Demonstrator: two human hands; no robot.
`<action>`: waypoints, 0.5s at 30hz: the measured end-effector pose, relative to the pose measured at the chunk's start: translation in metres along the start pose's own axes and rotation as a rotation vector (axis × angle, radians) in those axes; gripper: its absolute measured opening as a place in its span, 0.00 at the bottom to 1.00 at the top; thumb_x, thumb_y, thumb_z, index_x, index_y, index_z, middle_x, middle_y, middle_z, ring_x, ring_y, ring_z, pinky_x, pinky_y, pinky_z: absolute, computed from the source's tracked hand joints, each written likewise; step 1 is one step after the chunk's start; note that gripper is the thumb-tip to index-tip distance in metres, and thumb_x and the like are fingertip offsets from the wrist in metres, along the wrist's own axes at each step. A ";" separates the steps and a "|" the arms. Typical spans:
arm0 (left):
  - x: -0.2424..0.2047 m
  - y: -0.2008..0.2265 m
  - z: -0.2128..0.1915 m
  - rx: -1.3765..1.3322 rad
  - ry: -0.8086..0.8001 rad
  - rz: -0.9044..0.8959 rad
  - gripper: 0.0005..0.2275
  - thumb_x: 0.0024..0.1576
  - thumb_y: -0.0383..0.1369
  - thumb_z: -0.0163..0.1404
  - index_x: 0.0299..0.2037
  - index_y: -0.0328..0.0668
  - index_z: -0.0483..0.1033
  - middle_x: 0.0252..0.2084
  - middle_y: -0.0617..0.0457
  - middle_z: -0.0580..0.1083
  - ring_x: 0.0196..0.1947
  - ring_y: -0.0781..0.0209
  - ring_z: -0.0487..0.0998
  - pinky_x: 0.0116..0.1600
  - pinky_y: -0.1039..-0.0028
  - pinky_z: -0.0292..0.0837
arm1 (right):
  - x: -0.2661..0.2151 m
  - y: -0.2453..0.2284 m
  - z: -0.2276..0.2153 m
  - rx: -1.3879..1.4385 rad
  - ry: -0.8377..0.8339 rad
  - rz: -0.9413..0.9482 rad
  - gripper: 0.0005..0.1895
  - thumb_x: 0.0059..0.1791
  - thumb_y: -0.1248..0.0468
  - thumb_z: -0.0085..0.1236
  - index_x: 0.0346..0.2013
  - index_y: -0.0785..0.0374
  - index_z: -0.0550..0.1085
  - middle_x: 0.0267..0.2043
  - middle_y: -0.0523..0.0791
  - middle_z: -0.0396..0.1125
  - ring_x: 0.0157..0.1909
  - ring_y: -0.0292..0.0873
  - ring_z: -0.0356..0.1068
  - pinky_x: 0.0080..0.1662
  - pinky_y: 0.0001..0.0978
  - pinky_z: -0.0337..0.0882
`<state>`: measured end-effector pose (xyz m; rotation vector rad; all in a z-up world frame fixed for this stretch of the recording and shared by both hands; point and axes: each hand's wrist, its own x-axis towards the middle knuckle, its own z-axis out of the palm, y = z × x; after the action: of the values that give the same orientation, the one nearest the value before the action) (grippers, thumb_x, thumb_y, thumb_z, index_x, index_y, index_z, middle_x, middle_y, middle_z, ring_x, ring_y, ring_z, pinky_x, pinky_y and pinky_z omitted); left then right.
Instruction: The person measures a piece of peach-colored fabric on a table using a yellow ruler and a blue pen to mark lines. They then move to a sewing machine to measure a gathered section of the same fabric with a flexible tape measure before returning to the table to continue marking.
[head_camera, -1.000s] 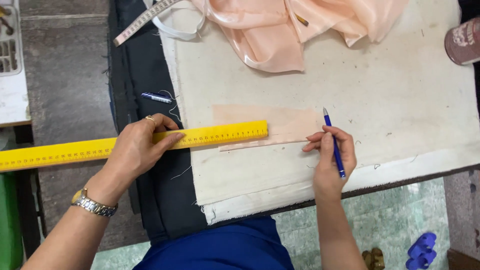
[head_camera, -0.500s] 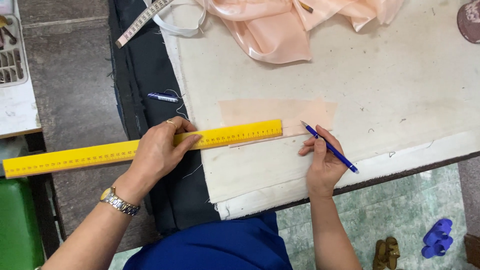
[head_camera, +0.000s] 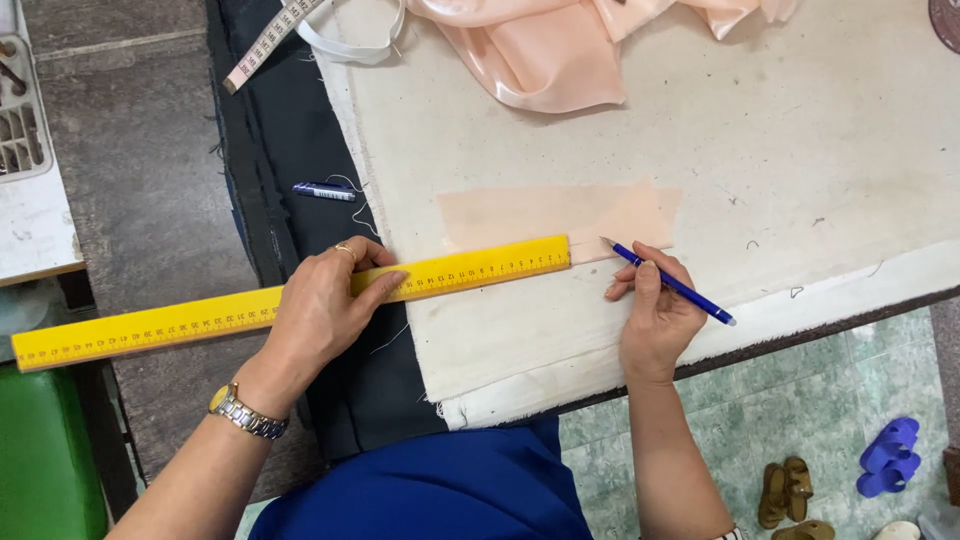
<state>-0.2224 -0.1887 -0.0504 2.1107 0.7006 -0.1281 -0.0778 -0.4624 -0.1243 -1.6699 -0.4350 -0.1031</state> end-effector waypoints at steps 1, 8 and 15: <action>0.000 0.000 0.000 0.000 -0.001 -0.001 0.08 0.52 0.28 0.57 0.38 0.30 0.78 0.30 0.35 0.76 0.35 0.41 0.81 0.41 0.63 0.78 | 0.000 0.000 0.000 0.000 0.000 0.001 0.10 0.55 0.70 0.45 0.44 0.76 0.71 0.25 0.52 0.65 0.20 0.41 0.67 0.29 0.30 0.71; 0.001 -0.003 0.002 0.009 0.012 0.023 0.08 0.52 0.28 0.57 0.37 0.30 0.78 0.29 0.36 0.76 0.34 0.41 0.81 0.39 0.62 0.78 | 0.001 0.002 -0.002 -0.008 -0.025 0.005 0.10 0.55 0.70 0.44 0.44 0.76 0.71 0.25 0.52 0.64 0.21 0.41 0.67 0.30 0.30 0.71; 0.001 0.001 0.001 -0.005 0.013 0.002 0.08 0.52 0.28 0.57 0.37 0.29 0.78 0.30 0.34 0.77 0.34 0.40 0.81 0.39 0.62 0.78 | 0.001 0.000 -0.001 -0.012 -0.039 0.016 0.10 0.55 0.70 0.44 0.44 0.75 0.71 0.25 0.51 0.65 0.21 0.40 0.67 0.30 0.29 0.71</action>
<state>-0.2212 -0.1896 -0.0503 2.1091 0.7065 -0.1117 -0.0762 -0.4632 -0.1240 -1.6889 -0.4508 -0.0618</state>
